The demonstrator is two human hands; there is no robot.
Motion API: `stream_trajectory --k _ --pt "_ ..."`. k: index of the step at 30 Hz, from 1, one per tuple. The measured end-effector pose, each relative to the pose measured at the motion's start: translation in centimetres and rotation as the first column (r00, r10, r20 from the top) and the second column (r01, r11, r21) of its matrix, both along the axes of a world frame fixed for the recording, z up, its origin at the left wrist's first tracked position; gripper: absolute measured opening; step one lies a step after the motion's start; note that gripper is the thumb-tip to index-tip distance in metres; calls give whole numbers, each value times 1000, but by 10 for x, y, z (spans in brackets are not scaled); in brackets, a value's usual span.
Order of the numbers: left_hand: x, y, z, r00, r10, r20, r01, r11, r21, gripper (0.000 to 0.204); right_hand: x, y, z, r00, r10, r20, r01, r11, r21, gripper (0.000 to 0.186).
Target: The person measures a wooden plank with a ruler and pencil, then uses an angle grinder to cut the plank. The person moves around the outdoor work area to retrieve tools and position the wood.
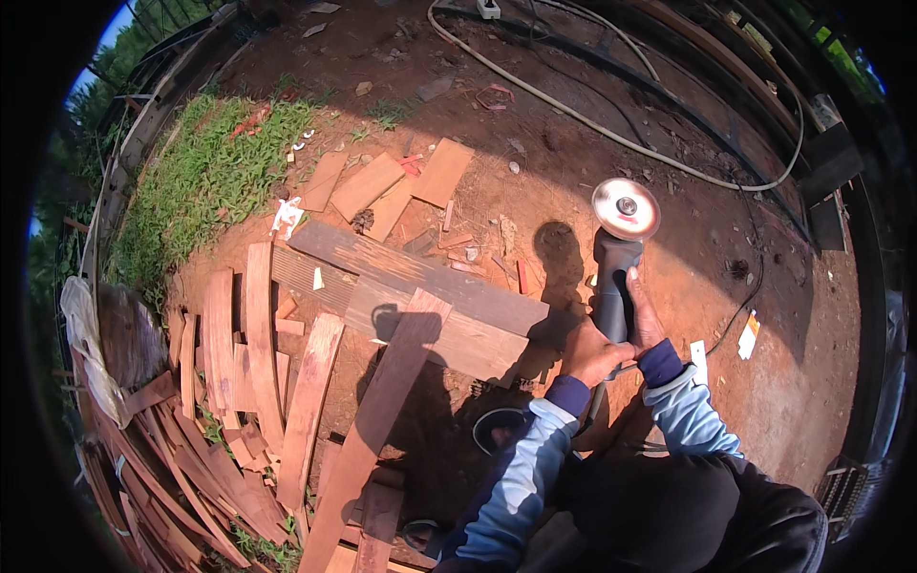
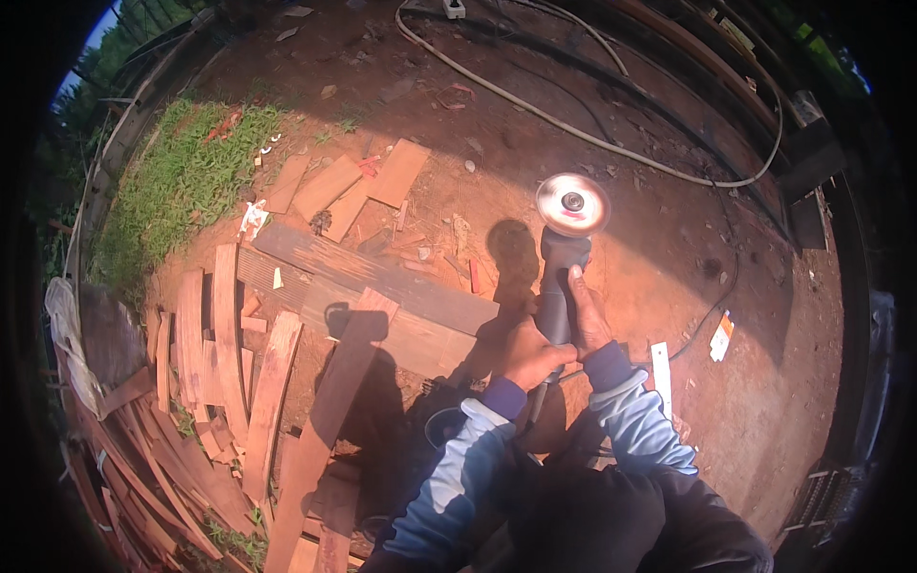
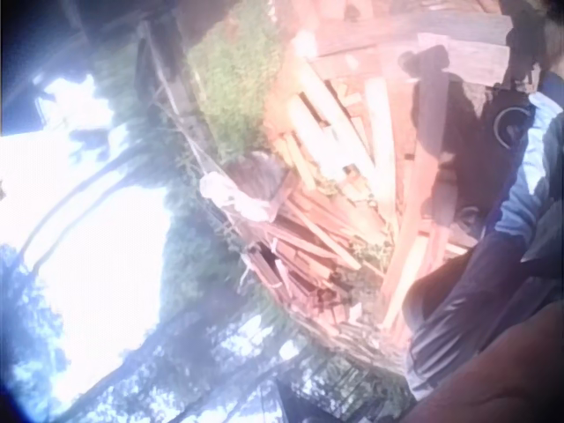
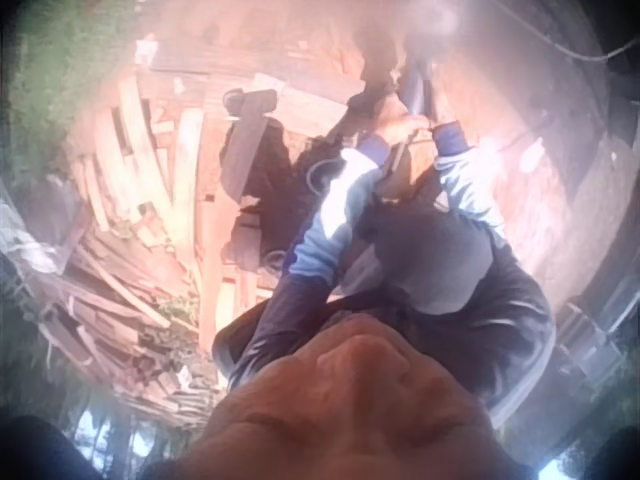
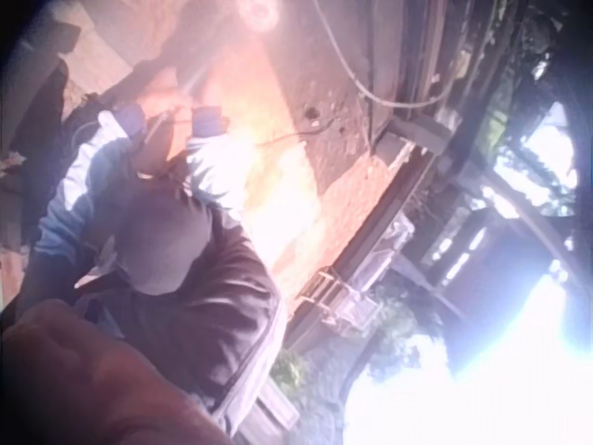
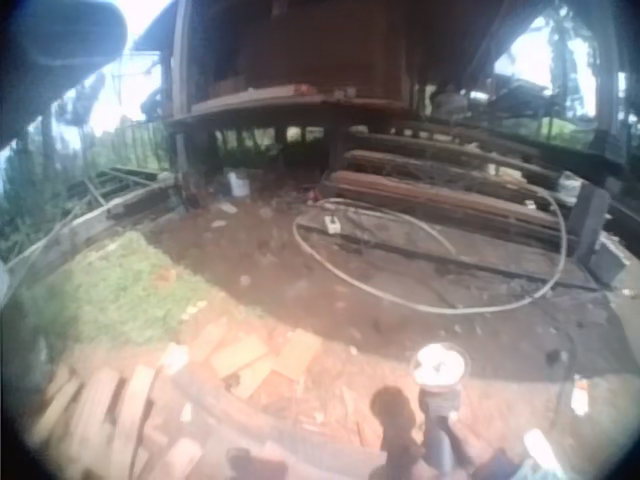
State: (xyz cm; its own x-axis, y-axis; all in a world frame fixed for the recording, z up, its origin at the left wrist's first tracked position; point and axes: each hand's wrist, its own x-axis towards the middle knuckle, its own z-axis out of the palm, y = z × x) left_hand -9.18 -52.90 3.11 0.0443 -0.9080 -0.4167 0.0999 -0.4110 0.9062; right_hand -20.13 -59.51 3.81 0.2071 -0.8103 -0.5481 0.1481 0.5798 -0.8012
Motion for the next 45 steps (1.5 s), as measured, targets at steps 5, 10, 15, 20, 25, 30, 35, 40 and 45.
stream_trajectory --k 5,10,15,20,25,30,35,40,45 --pt "-2 3 -4 978 -147 150 136 987 82 72 5 1 0 927 30 -375 -28 1000 11 35" --pt "9 14 -12 944 -258 204 267 964 -17 81 -5 -9 -29 973 -1 -229 24 995 97 28" --pt "51 49 -10 924 61 377 12 982 -188 62 -7 -21 -29 983 -57 -173 83 985 150 26" --pt "140 82 -38 451 459 766 -142 884 -446 43 -22 -26 -45 984 -56 -170 82 985 152 28" --pt "180 107 -37 321 239 917 -248 955 -162 58 -17 -25 -44 964 -90 -252 125 984 128 29" --pt "184 111 -48 220 236 947 -166 965 -202 66 -49 -31 -84 972 -33 -233 46 998 47 31" --pt "188 114 -60 266 231 936 -225 959 -172 68 -45 -31 -72 963 -88 -253 116 989 97 32" --pt "186 112 -70 269 251 930 -248 951 -186 65 -37 -26 -43 982 -94 -165 124 975 184 39" --pt "183 112 -66 250 213 944 -261 954 -146 66 -44 -32 -51 963 -62 -262 104 983 150 42"
